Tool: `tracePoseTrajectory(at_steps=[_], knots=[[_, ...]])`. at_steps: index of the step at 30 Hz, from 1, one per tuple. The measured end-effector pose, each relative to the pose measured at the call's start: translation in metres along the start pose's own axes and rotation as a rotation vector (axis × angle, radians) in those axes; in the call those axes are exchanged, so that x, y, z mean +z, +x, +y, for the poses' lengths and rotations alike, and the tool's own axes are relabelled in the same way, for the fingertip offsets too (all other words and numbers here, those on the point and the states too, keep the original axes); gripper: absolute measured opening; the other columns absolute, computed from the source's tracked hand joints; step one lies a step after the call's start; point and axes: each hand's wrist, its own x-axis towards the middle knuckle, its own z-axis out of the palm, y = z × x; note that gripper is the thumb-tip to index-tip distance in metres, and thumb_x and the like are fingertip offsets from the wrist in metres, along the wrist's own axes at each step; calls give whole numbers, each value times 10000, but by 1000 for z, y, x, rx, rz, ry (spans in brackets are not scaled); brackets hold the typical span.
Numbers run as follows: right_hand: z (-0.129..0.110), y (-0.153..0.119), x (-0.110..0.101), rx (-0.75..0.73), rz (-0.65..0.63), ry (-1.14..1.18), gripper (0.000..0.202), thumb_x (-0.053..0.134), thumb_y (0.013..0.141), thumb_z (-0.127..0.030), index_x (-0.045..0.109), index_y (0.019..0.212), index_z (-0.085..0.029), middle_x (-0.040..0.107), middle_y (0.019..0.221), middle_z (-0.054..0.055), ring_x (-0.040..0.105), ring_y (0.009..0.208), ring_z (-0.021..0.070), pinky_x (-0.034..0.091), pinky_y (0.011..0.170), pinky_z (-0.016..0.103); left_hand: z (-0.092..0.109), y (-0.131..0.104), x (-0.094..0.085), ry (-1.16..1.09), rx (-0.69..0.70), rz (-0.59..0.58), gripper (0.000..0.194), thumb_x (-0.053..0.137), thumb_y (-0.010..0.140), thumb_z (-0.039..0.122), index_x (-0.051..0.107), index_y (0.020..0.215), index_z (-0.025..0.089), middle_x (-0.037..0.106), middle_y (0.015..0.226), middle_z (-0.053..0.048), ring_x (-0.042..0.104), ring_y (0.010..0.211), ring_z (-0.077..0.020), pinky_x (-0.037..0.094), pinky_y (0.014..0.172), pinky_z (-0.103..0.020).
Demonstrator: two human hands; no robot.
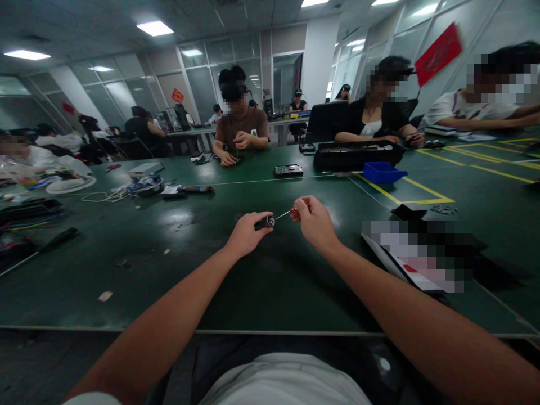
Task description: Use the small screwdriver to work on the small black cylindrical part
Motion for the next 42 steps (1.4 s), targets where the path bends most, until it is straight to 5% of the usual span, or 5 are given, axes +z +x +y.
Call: tracePoseTrajectory(at_steps=[9,14,28,38,42], knots=[[-11,-2,-9,-109,113,-94,230,446,979,-427,549,906,-234,646,759,21,610,719,192,450,699,353,-2,0,2,-19,-34,-52,439,704,863,273,664,1299,249,713,1165,-61,629,1056,-246,459,953,-396],[-14,-5,-9,-178,60,-105,222,440,987,-425,547,917,-243,647,752,13,612,714,189,444,688,344,-5,0,3,-48,-20,-51,435,708,861,279,666,1293,254,712,1184,-61,635,1070,-246,457,974,-401],[-16,-2,-15,-168,123,-261,206,429,980,-388,533,876,-243,674,777,40,625,739,219,399,685,361,-3,1,4,-105,-55,4,381,702,852,231,678,1231,199,692,1236,-83,624,1146,-238,453,1047,-396],[-18,-2,-16,-181,142,-227,200,436,982,-388,534,876,-250,663,776,29,610,731,207,391,679,351,-10,8,7,-509,-194,91,409,552,920,241,511,1323,185,670,1170,-100,656,972,-179,513,918,-348],[-18,-2,-16,-189,149,-227,202,432,985,-393,535,888,-249,663,777,30,609,732,210,394,685,352,4,3,3,-406,-221,26,313,604,899,367,554,1149,185,649,938,-45,610,783,-169,500,753,-320]])
